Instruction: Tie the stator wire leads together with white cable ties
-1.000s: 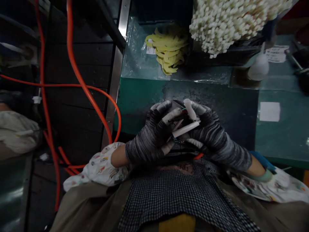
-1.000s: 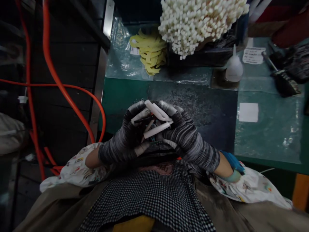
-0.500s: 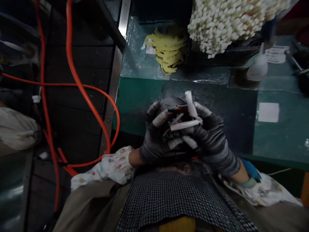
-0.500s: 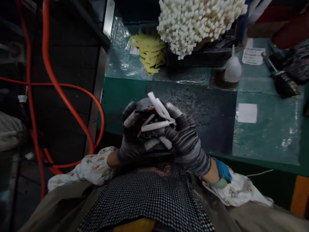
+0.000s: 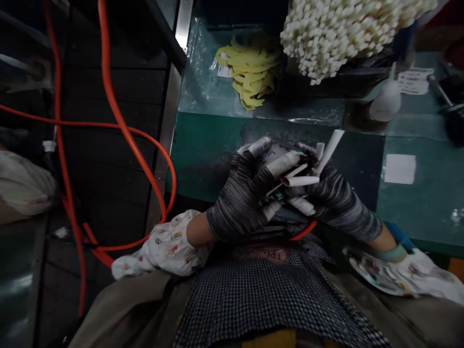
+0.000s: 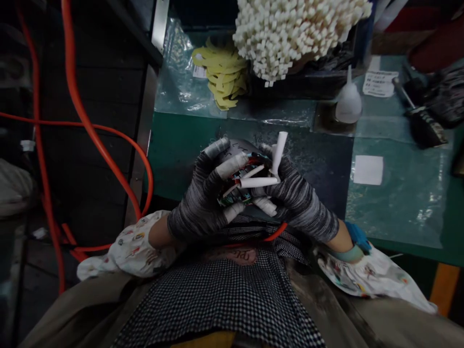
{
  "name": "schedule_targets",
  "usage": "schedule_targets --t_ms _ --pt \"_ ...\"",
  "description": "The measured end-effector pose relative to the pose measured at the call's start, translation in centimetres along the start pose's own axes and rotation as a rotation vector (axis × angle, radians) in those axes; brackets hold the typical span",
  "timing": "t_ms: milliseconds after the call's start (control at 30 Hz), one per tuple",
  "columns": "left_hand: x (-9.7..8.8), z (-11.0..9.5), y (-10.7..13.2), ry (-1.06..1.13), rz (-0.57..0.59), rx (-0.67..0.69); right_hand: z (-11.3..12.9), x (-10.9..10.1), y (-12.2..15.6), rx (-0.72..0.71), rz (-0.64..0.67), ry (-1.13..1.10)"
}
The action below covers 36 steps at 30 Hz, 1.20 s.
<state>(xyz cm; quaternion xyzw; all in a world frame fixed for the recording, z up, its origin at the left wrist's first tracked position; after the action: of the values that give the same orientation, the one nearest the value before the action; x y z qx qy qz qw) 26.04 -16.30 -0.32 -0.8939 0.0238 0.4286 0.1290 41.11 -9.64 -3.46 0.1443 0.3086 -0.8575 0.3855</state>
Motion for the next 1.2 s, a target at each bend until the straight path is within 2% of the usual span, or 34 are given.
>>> schedule_targets --t_ms 133,300,400,533,633,700,767,800,867,967,1067,1133,1200 --pt "0.0 -0.4 0.0 -0.016 -0.023 0.032 -0.5 0.4 0.6 0.041 -0.006 -0.008" --pt "-0.4 -1.3 -0.8 -0.035 -0.068 0.073 -0.3 0.4 2.0 0.207 -0.084 0.117" --pt "-0.7 -0.7 -1.6 -0.017 -0.068 0.064 -0.1 0.2 1.7 0.264 -0.094 0.137" --pt "-1.1 1.8 -3.0 0.107 0.001 0.128 -0.1 0.4 -0.2 0.185 -0.05 0.102" --pt "-1.5 4.6 -3.9 0.205 0.086 0.191 -1.2 0.7 -1.7 0.147 -0.06 0.072" --pt "-2.0 6.4 -4.2 0.193 0.128 0.171 -2.3 1.1 -2.9 0.154 -0.069 0.052" --pt "-3.1 7.4 -4.1 0.052 0.078 0.143 -3.1 1.7 -4.2 0.138 -0.054 0.038" --pt "-3.9 7.3 -3.9 -0.071 0.022 0.147 -3.3 2.0 -4.8 0.129 -0.04 0.042" --pt "-4.7 5.8 -3.3 -0.311 -0.064 0.215 -3.6 2.3 -5.8 0.11 -0.031 0.067" --pt "-3.9 2.8 -2.3 -0.492 -0.054 0.358 -3.2 1.3 -6.4 0.087 -0.095 0.058" --pt "-3.5 1.1 -1.6 -0.544 -0.078 0.38 -2.7 -1.0 -6.4 0.118 -0.159 0.058" --pt "-3.2 0.6 -0.6 -0.596 -0.07 0.388 -2.4 -3.3 -6.5 0.128 -0.209 0.207" --pt "-2.9 0.6 0.6 -0.645 -0.024 0.393 -2.1 -6.3 -6.7 0.087 -0.32 0.432"
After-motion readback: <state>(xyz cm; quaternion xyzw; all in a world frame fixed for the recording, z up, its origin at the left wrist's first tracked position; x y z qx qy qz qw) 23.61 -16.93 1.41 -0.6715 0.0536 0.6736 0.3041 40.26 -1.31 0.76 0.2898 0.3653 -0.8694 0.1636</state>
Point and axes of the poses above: each hand's wrist, its own y-axis away from the middle knuckle, its own x-axis out of the palm, z = x × y, the point moved 9 cm from there along -y, towards the middle knuckle, and after that the axes turned 5 degrees about -y, right-handed, at the moved point
